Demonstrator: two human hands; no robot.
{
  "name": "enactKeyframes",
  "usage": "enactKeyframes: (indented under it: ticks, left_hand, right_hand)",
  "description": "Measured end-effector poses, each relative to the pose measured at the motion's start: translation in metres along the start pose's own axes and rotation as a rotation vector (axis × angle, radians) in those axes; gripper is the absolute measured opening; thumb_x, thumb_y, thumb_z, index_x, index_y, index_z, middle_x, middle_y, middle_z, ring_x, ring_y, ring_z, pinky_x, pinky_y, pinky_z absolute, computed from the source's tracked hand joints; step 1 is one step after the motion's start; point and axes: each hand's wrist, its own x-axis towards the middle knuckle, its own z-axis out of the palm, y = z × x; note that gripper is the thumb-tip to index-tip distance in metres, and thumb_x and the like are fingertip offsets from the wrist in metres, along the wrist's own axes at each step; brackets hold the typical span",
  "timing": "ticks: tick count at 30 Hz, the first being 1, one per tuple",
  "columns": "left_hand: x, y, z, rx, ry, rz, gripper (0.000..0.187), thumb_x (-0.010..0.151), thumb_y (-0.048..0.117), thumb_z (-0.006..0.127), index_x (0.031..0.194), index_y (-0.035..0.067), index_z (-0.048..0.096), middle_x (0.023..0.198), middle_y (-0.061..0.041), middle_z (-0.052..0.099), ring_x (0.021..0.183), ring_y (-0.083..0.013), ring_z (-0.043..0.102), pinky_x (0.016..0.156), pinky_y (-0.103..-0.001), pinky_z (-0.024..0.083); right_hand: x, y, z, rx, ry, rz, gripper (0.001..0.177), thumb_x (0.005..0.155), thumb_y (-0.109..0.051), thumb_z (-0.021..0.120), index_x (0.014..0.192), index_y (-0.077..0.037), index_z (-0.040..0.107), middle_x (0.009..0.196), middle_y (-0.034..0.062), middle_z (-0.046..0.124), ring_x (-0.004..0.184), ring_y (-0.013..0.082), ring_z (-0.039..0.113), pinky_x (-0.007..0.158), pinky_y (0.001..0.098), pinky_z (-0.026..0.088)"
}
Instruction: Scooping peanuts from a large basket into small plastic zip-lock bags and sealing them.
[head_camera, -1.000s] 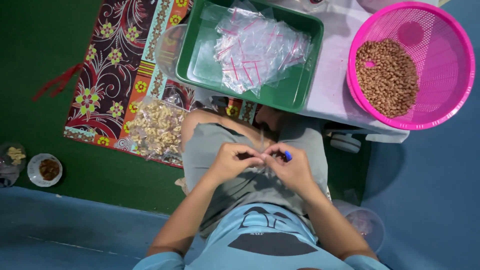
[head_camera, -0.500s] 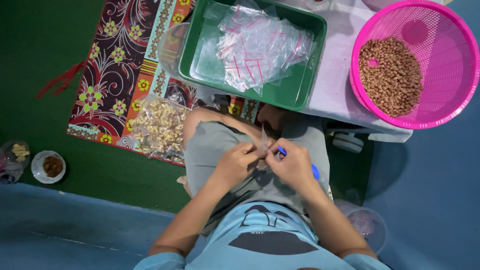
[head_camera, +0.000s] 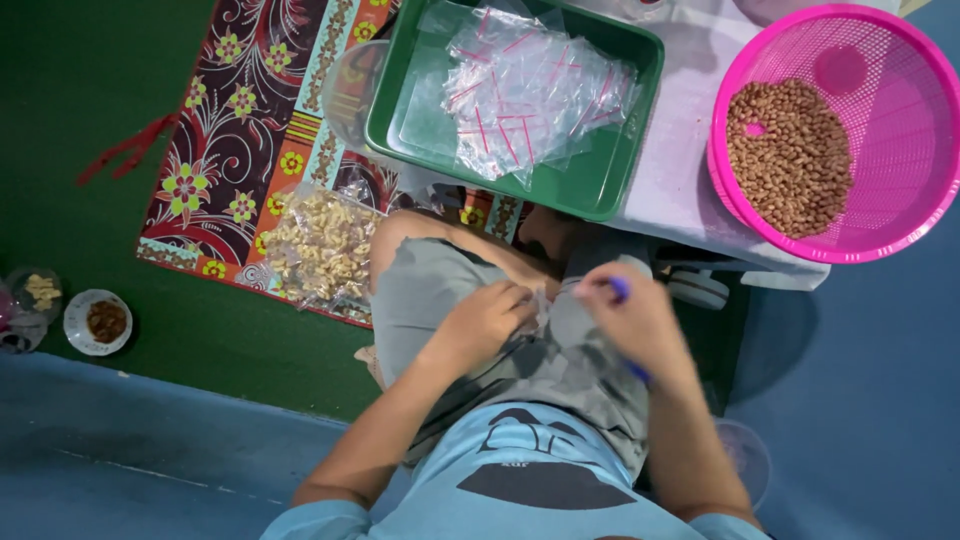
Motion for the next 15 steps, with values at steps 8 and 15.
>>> enactKeyframes:
  ticks: [8, 15]
  left_hand:
    - [-0.008, -0.012, -0.017, -0.144, 0.039, -0.147, 0.023, 0.090, 0.009, 0.065, 0.113, 0.006, 0.067, 0.119, -0.010, 0.065, 0.104, -0.0313, 0.063, 0.090, -0.040, 0.052]
    - [0.008, 0.006, -0.032, -0.210, 0.124, -0.227, 0.024, 0.083, -0.003, 0.071, 0.106, 0.003, 0.068, 0.113, -0.007, 0.067, 0.101, -0.0291, 0.065, 0.086, -0.037, 0.053]
  right_hand:
    - [-0.005, 0.065, -0.133, 1.003, 0.979, -0.033, 0.056, 0.084, -0.066, 0.053, 0.100, -0.013, 0.065, 0.074, 0.0059, 0.060, 0.057, 0.0194, 0.049, 0.056, 0.0333, 0.044]
    - [0.029, 0.140, -0.158, 0.515, 0.896, -0.366, 0.037, 0.112, -0.037, 0.051, 0.128, -0.005, 0.059, 0.098, 0.0144, 0.059, 0.081, 0.0188, 0.050, 0.069, 0.0302, 0.038]
